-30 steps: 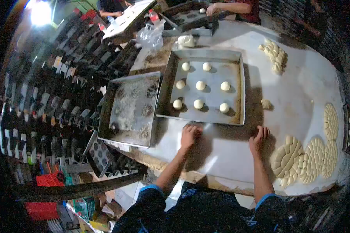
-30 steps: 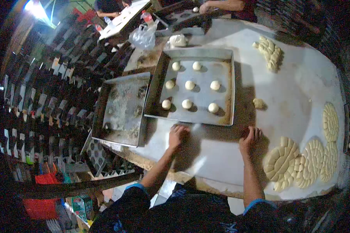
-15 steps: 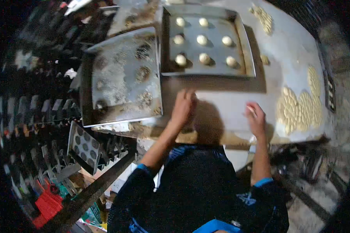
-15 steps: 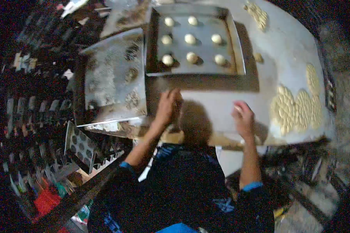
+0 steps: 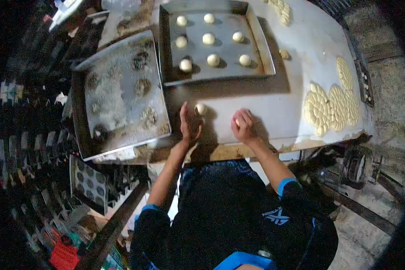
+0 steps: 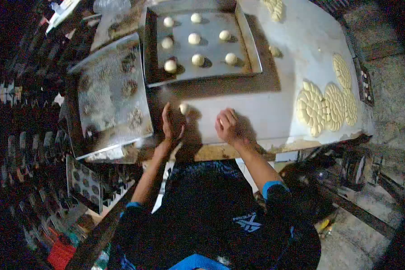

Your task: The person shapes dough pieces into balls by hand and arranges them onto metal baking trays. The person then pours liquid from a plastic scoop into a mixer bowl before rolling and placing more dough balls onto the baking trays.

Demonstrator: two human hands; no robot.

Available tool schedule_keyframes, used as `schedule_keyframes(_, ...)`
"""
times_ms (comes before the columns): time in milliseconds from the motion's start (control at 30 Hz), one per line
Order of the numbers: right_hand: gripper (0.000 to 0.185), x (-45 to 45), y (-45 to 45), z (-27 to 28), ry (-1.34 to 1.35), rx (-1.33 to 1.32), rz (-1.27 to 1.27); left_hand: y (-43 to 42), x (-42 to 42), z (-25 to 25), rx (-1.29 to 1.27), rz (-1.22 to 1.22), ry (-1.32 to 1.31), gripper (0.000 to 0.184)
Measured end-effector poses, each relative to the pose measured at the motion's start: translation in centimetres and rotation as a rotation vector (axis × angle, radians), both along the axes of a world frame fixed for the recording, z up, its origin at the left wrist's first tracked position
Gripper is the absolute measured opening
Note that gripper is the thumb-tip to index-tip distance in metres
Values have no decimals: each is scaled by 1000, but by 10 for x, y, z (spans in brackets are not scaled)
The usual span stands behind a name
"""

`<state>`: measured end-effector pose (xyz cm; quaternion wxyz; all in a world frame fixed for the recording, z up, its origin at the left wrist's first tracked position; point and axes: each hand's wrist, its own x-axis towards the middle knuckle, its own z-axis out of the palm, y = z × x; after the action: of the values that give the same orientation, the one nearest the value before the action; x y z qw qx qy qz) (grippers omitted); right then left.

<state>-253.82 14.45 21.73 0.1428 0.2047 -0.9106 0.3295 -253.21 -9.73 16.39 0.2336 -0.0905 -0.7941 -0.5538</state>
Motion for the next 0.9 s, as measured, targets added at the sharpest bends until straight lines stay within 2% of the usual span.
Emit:
schedule_keyframes(33,15,-1,0,9,65,94,78,-1,-2,4,112,-26,34,85)
schedule_keyframes(100,11,-19,12,19,105,127,115,-3,-1,10,81,-18,37,80)
schedule_keyframes(167,9,-45,15,10,79,141,-57,-4,-2,16,54,-7,9,74)
schedule_keyframes(233,6,-58,-17,12,130,56,-100,-2,2,23,-41,45,-170,68)
schedule_keyframes(300,5,-53,-37,14,40,44,-120,4,6,28,-19,44,-201,63)
schedule_keyframes(333,7,-36,-36,22,-28,138,-54,4,6,28,67,14,-189,62)
schedule_keyframes(367,6,-21,-25,24,25,90,76,4,5,29,152,-15,-172,60)
schedule_keyframes(433,6,-24,25,-1,145,-12,151,0,3,26,132,-17,-162,60)
schedule_keyframes(500,7,-54,35,-20,174,68,-80,-3,6,21,107,-4,-203,58)
schedule_keyframes(533,9,-62,18,10,84,81,-130,-3,4,20,106,0,-196,58)
schedule_keyframes(633,8,-70,-17,-5,50,70,-197,2,7,22,65,49,-203,57)
schedule_keyframes(667,8,-57,-20,-10,-19,95,-137,4,6,25,74,45,-206,58)
schedule_keyframes(700,11,-46,-14,-24,369,146,-85,1,5,29,75,38,-207,59)
schedule_keyframes(733,13,-25,-2,-4,35,217,16,0,5,33,-75,58,-125,60)
schedule_keyframes(800,12,-25,32,4,92,190,175,-1,6,31,25,23,-167,63)
schedule_keyframes(833,11,-28,36,46,-52,276,35,1,6,25,95,31,-154,64)
schedule_keyframes(900,11,-62,27,12,23,179,-196,-2,7,50,-78,46,-249,63)
